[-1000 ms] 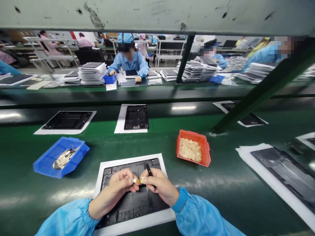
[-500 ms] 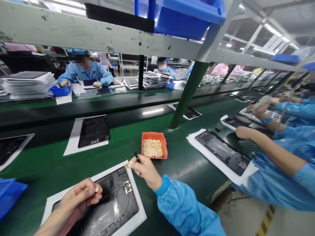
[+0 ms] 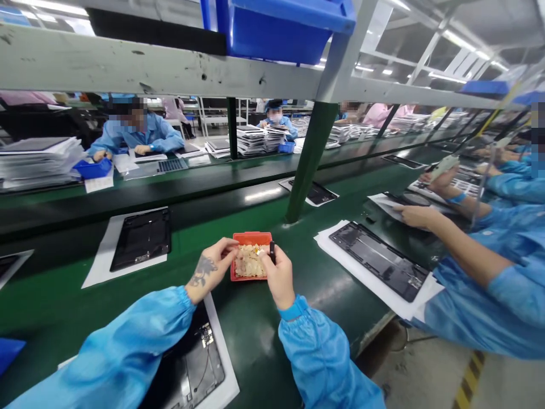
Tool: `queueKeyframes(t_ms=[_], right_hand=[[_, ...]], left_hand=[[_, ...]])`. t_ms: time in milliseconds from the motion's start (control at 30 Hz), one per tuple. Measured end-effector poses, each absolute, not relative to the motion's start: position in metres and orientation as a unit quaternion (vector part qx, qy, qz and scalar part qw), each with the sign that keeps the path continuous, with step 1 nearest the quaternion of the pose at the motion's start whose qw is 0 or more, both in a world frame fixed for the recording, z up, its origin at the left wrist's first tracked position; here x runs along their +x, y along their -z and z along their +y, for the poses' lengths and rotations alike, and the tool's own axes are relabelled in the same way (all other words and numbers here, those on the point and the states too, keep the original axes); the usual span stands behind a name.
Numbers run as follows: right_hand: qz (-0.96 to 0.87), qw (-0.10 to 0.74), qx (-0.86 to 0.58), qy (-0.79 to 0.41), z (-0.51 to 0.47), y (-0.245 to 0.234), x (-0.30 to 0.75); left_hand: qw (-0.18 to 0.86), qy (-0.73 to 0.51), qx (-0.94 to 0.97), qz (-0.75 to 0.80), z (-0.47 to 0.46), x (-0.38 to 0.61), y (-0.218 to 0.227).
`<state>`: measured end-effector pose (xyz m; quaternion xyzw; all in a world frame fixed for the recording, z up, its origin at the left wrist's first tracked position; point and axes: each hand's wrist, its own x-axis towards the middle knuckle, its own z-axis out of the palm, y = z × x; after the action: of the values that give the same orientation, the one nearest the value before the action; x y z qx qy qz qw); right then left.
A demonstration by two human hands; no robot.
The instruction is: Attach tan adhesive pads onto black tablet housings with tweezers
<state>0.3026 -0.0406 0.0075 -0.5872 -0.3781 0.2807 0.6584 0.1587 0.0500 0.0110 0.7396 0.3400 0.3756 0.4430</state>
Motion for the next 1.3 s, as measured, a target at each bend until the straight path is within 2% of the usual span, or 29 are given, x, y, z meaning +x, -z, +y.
queueKeyframes(t_ms=[167, 300, 533, 667, 900, 1300], right_hand=[[-0.392, 0.655, -0.588, -0.267, -0.036, -0.005, 0.301], [-0.393, 0.651, -0.574, -0.304, -0.038, -0.005, 0.300], [-0.423, 0.602, -0.510, -0.446, -0.045, -0.010, 0.296], [-0.445, 0.574, -0.500, -0.473, -0.045, -0.012, 0.295], [-0.508, 0.525, -0.511, -0.452, -0.043, -0.005, 0.292], [-0.552, 0.498, -0.526, -0.412, -0.045, -0.005, 0.290]], left_hand=[[0.435, -0.378, 0.754, 0.315, 0.054, 0.177, -0.004], [0.472, -0.374, 0.734, 0.313, 0.054, 0.169, -0.006], [0.659, -0.271, 0.634, 0.301, 0.032, 0.145, -0.022], [0.773, -0.246, 0.521, 0.267, 0.022, 0.128, -0.030], [0.795, -0.246, 0.497, 0.247, 0.022, 0.112, -0.030], [0.804, -0.230, 0.483, 0.260, 0.024, 0.112, -0.024]])
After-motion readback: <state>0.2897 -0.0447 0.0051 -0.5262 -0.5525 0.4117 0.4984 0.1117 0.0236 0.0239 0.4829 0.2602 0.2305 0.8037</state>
